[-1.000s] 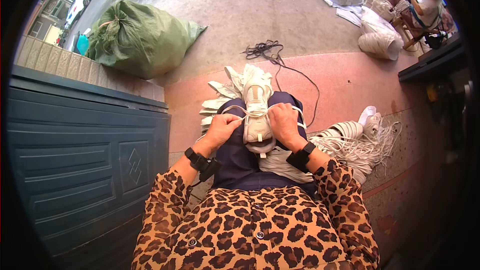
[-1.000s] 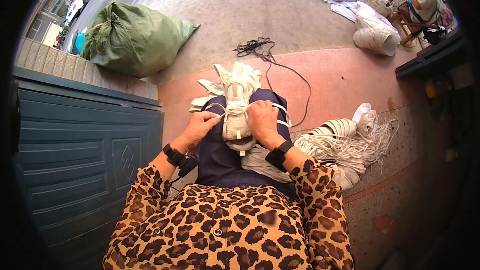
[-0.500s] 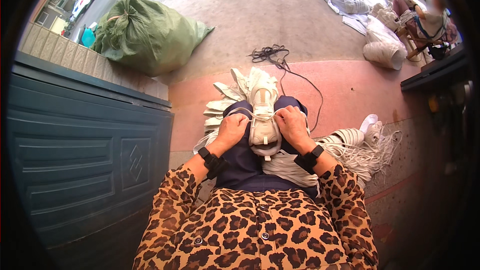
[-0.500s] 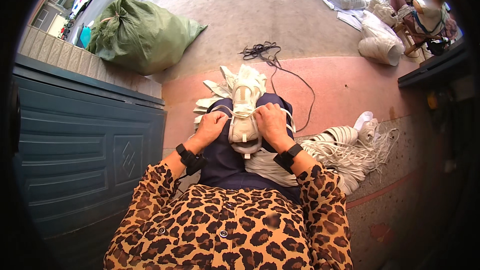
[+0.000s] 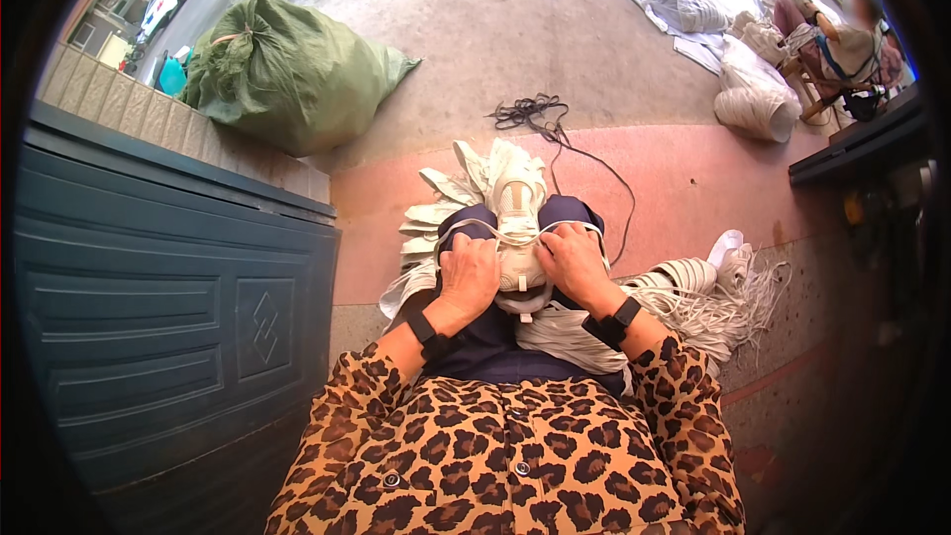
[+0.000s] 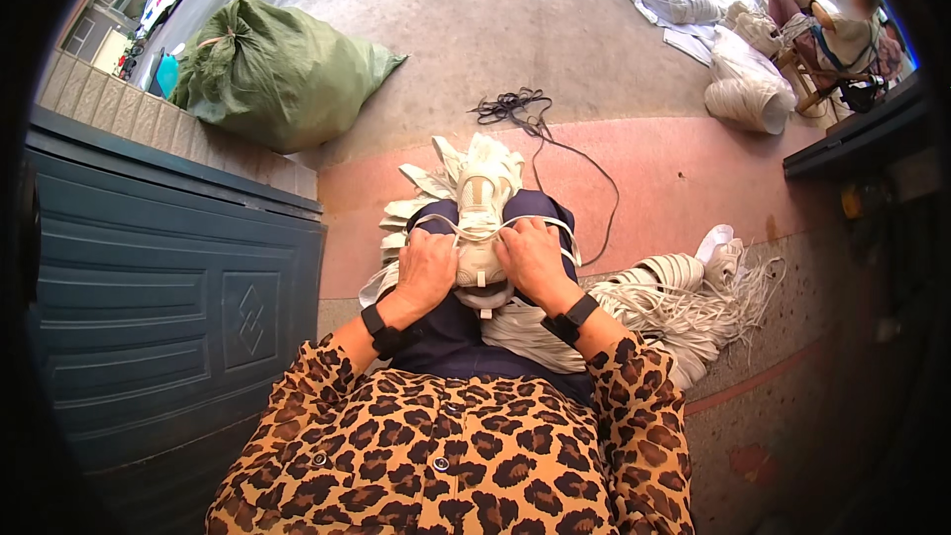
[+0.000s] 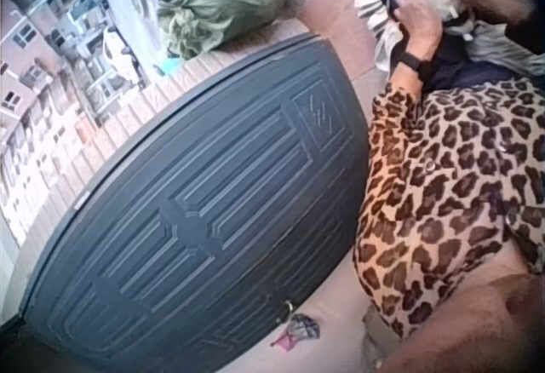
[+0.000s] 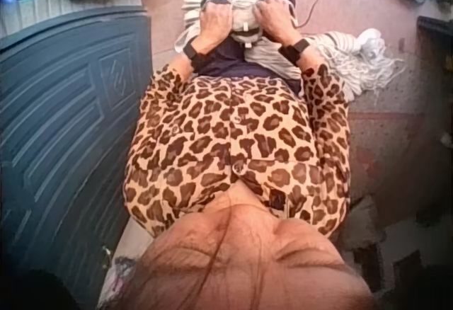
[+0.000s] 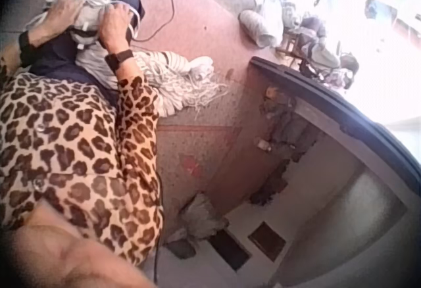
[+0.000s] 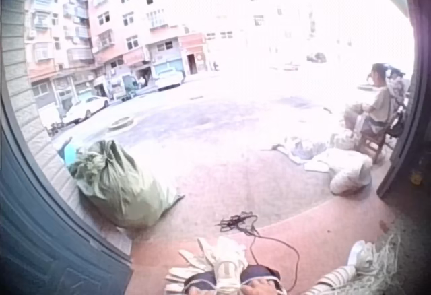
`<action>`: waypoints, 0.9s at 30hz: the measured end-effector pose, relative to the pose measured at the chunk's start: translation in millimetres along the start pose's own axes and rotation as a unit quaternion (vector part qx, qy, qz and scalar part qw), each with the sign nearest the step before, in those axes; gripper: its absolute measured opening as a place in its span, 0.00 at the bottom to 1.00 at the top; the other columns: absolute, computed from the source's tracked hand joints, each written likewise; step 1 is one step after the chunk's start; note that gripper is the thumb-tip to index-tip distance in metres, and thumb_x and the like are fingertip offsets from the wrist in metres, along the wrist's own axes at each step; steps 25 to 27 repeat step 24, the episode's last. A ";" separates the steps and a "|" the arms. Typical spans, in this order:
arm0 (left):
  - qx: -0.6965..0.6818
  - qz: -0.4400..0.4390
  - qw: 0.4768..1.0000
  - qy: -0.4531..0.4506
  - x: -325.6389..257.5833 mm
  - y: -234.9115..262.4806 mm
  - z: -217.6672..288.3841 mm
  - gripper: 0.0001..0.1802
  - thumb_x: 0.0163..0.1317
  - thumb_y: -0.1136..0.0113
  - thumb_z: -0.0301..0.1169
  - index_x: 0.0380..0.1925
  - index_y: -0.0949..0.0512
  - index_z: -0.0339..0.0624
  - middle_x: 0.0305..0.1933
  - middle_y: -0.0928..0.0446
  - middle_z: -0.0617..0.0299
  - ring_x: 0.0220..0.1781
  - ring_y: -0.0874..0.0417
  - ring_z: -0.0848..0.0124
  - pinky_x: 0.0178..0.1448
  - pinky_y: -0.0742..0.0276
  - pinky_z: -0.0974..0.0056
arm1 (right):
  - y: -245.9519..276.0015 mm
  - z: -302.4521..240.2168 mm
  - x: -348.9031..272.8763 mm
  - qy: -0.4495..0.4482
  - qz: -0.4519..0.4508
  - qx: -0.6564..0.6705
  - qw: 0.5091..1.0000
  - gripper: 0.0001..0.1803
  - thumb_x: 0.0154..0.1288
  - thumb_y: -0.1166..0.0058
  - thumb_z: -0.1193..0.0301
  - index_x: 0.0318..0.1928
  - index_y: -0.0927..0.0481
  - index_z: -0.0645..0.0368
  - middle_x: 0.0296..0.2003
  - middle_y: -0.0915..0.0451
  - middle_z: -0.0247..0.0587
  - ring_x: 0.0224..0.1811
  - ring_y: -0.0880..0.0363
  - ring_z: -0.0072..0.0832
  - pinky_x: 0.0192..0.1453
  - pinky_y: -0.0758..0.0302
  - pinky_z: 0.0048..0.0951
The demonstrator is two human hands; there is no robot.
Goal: The recorder is tying shoelaces on a white shoe while sitting in a workshop.
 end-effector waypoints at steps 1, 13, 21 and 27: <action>-0.006 -0.036 0.999 0.009 0.8 -0.6 0.7 0.12 0.52 0.42 0.38 0.30 0.22 0.41 0.31 0.22 0.58 0.39 0.28 0.58 0.41 0.31 0.54 | -5.1 5.8 -0.5 -0.004 -0.007 0.023 1.000 0.08 0.53 0.47 0.68 0.30 0.20 0.58 0.29 0.25 0.41 0.39 0.29 0.38 0.42 0.34 0.39; 0.072 -0.056 0.984 -0.153 50.3 -0.8 26.1 0.07 0.43 0.42 0.28 0.24 0.26 0.42 0.26 0.26 0.59 0.38 0.27 0.60 0.37 0.33 0.58 | -14.6 13.2 -0.7 0.022 0.035 0.132 0.990 0.05 0.50 0.49 0.77 0.30 0.25 0.59 0.25 0.26 0.44 0.33 0.27 0.39 0.40 0.30 0.37; -0.350 -0.146 0.916 0.128 78.0 11.3 2.5 0.08 0.50 0.37 0.28 0.24 0.27 0.36 0.28 0.25 0.65 0.30 0.27 0.78 0.36 0.30 0.73 | 0.5 5.9 14.1 0.165 0.008 -0.087 0.982 0.08 0.48 0.52 0.75 0.32 0.27 0.58 0.32 0.27 0.40 0.37 0.29 0.34 0.43 0.35 0.33; -0.518 -0.230 0.813 0.135 94.9 9.0 8.7 0.07 0.51 0.37 0.26 0.30 0.23 0.36 0.29 0.25 0.67 0.31 0.27 0.79 0.36 0.31 0.74 | 5.3 14.0 17.5 0.087 0.081 0.049 0.992 0.07 0.50 0.53 0.75 0.33 0.28 0.58 0.32 0.27 0.40 0.41 0.30 0.33 0.46 0.36 0.34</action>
Point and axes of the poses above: each hand's wrist, its own x-axis towards the middle knuckle, its own y-axis out of the back of the hand, z = x × y, the point moved 1 cm from there along x, towards the middle knuckle
